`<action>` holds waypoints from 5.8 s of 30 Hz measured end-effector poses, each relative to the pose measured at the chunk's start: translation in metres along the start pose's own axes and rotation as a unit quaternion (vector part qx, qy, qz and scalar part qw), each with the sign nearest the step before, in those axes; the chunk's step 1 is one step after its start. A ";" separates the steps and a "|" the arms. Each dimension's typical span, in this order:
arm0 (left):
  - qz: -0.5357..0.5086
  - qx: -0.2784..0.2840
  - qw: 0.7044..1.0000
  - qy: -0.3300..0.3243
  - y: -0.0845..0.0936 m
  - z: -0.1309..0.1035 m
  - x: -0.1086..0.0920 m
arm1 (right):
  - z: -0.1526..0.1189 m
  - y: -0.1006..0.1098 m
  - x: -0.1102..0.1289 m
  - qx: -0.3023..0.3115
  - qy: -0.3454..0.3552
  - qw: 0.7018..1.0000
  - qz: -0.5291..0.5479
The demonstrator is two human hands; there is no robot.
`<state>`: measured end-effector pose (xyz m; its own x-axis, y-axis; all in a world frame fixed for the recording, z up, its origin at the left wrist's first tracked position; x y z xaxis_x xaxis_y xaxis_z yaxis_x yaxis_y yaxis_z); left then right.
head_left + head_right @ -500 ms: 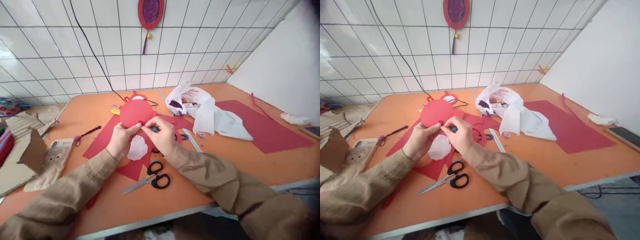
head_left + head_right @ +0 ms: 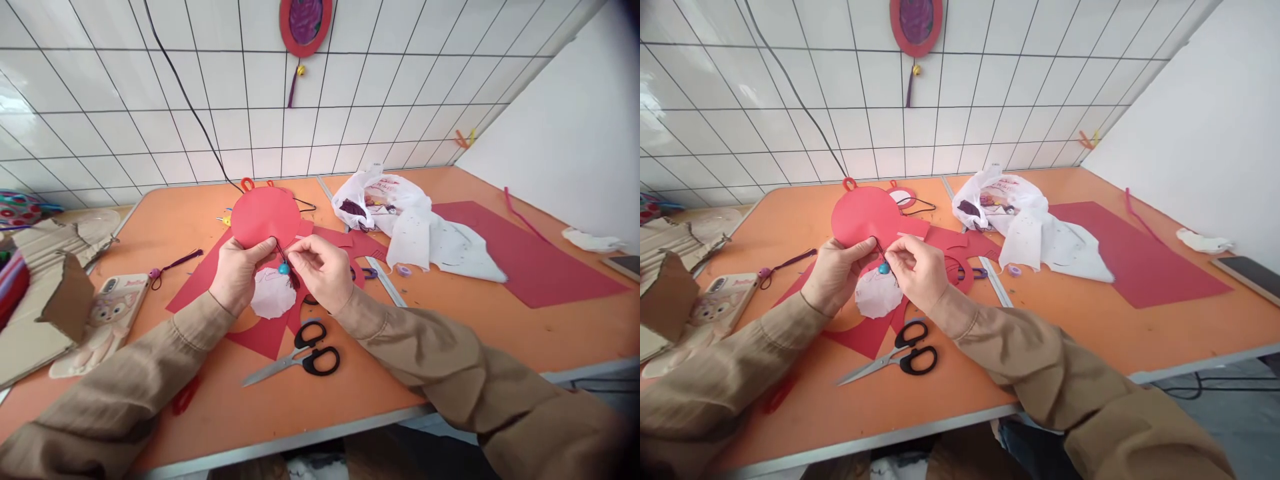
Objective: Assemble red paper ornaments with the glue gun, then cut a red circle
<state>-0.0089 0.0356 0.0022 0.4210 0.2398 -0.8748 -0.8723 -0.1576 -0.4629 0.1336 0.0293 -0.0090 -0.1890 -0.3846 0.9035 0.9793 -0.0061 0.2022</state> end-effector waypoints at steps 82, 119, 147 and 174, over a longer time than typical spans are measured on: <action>0.048 0.179 0.982 -0.041 -0.007 -0.007 -0.003 | 0.024 0.018 0.030 0.004 0.125 0.975 -0.184; 0.118 0.122 0.978 -0.118 0.000 0.005 -0.016 | 0.018 0.020 0.036 -0.119 0.333 0.911 -0.211; 0.110 0.115 0.984 -0.082 -0.006 -0.002 -0.015 | 0.017 0.011 0.034 -0.087 0.303 0.913 -0.258; 0.091 0.157 0.982 -0.058 -0.005 -0.006 -0.011 | 0.026 0.018 0.029 -0.073 0.234 0.943 -0.226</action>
<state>-0.0080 0.0282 0.0132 0.2361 0.3452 -0.9084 -0.9717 0.0902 -0.2183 0.1443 0.0423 0.0307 -0.5699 -0.6776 0.4648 0.8127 -0.3811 0.4408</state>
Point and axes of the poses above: each hand's wrist, its own z-axis towards the middle knuckle, its own y-axis out of the back of the hand, x = y × z, the point moved 3 cm from there along z, towards the middle knuckle, and after that the axes turned 15 degrees about -y, right-handed, at the moved point
